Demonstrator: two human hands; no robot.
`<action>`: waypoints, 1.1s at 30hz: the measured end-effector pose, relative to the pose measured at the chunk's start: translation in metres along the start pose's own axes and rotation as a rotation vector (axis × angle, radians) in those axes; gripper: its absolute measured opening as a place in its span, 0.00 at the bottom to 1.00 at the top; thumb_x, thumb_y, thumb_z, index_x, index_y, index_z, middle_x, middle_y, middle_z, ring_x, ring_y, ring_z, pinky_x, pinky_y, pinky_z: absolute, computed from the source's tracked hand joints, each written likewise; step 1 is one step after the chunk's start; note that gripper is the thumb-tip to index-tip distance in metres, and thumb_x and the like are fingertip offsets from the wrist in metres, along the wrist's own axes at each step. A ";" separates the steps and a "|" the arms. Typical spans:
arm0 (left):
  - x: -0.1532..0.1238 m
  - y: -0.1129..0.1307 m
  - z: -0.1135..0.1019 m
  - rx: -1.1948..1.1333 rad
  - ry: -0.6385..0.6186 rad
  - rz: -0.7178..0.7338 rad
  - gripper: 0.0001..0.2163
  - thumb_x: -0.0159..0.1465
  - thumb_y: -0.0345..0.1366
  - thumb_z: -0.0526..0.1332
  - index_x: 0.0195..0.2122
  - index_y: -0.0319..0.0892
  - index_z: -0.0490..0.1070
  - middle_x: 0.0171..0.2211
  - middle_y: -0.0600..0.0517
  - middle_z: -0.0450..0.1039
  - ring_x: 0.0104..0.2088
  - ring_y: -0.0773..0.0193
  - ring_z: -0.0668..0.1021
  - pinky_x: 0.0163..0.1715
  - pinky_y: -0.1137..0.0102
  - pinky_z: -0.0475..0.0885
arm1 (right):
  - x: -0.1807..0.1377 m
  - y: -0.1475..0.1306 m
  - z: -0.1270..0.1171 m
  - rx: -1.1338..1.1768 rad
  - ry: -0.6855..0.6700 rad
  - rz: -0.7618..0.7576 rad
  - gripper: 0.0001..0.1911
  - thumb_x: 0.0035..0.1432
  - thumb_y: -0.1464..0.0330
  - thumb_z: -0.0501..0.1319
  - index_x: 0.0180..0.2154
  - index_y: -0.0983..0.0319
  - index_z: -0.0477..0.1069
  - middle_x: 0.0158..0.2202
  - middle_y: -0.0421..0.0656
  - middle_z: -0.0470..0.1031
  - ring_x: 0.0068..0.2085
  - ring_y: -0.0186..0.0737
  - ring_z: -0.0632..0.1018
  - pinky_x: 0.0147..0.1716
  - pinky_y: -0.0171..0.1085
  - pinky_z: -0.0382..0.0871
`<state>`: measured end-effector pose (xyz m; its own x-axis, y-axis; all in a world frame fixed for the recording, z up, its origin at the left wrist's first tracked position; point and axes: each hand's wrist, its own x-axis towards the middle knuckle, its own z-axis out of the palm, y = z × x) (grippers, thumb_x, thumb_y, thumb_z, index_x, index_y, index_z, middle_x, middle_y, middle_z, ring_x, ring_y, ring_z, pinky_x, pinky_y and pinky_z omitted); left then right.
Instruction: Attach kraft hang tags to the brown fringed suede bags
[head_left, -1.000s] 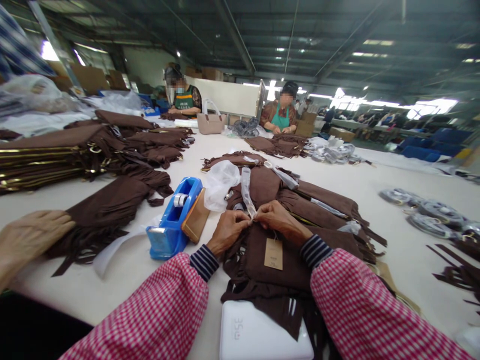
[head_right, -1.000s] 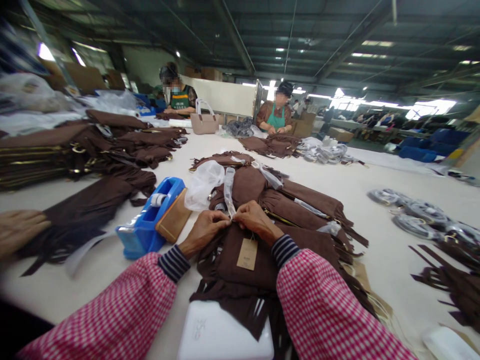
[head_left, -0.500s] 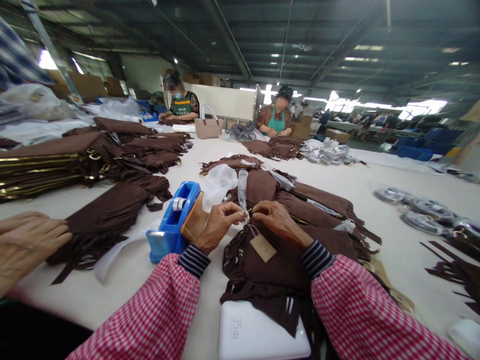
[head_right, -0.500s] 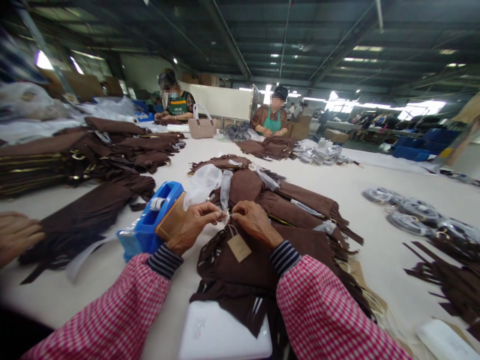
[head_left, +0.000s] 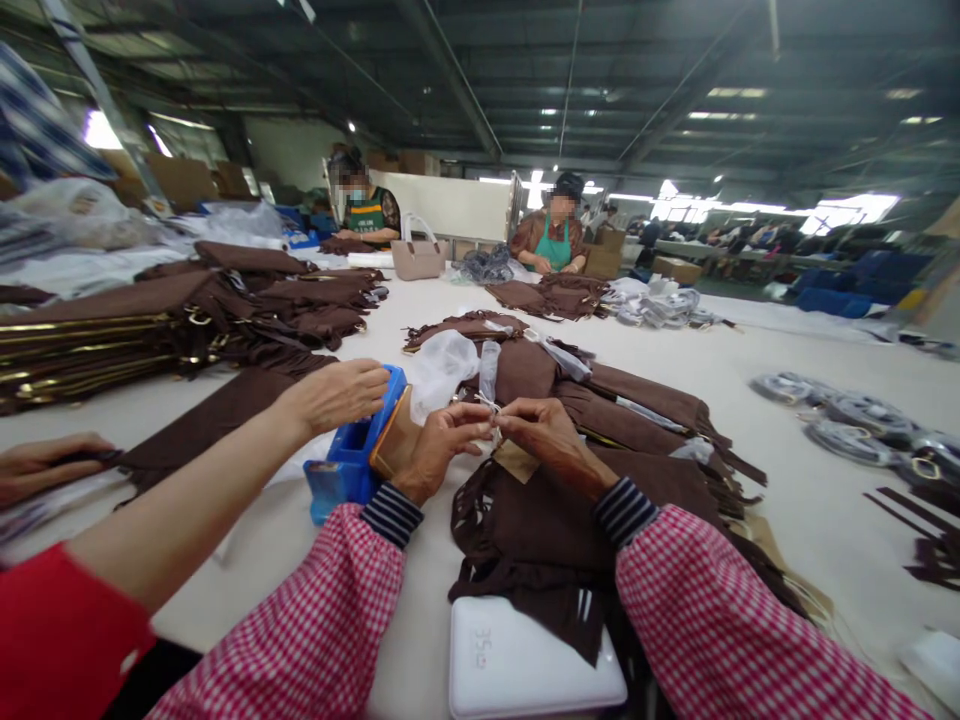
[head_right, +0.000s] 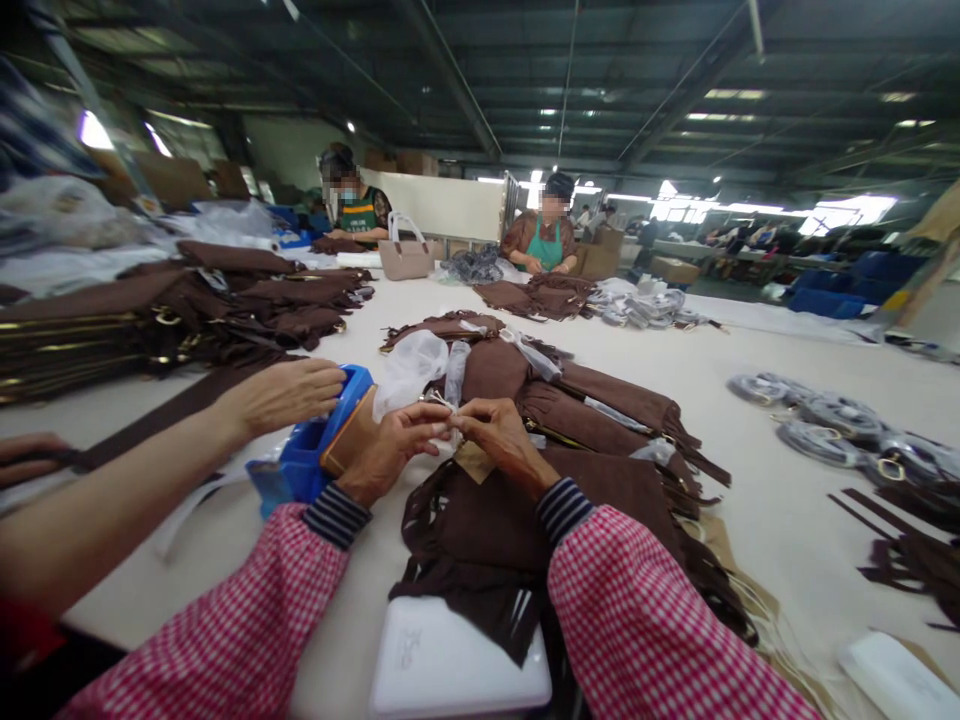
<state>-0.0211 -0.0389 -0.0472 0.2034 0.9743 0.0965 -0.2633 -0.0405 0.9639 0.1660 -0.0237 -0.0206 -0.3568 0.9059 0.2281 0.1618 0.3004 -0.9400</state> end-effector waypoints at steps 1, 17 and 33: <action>0.000 -0.002 0.002 0.080 -0.027 0.008 0.16 0.53 0.36 0.72 0.43 0.39 0.80 0.39 0.47 0.80 0.36 0.63 0.78 0.30 0.73 0.69 | 0.000 -0.001 -0.001 -0.007 -0.009 -0.017 0.13 0.56 0.61 0.66 0.31 0.66 0.80 0.26 0.40 0.73 0.28 0.34 0.69 0.28 0.33 0.60; -0.007 0.005 0.012 0.407 -0.032 0.145 0.14 0.62 0.45 0.65 0.30 0.39 0.82 0.30 0.48 0.80 0.32 0.61 0.77 0.33 0.70 0.68 | -0.003 0.011 -0.004 -0.248 0.092 -0.083 0.13 0.58 0.64 0.61 0.28 0.65 0.79 0.24 0.41 0.75 0.26 0.34 0.69 0.26 0.31 0.59; -0.008 0.006 0.001 -0.227 -0.110 0.049 0.09 0.63 0.42 0.63 0.28 0.46 0.78 0.34 0.49 0.80 0.40 0.54 0.78 0.49 0.56 0.72 | -0.047 -0.007 -0.014 -1.047 -0.273 -0.087 0.17 0.60 0.59 0.66 0.46 0.62 0.73 0.47 0.47 0.75 0.47 0.47 0.73 0.40 0.38 0.64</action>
<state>-0.0232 -0.0474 -0.0416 0.2831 0.9420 0.1803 -0.4779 -0.0244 0.8781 0.1945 -0.0646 -0.0208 -0.5769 0.8110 0.0974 0.7844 0.5833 -0.2109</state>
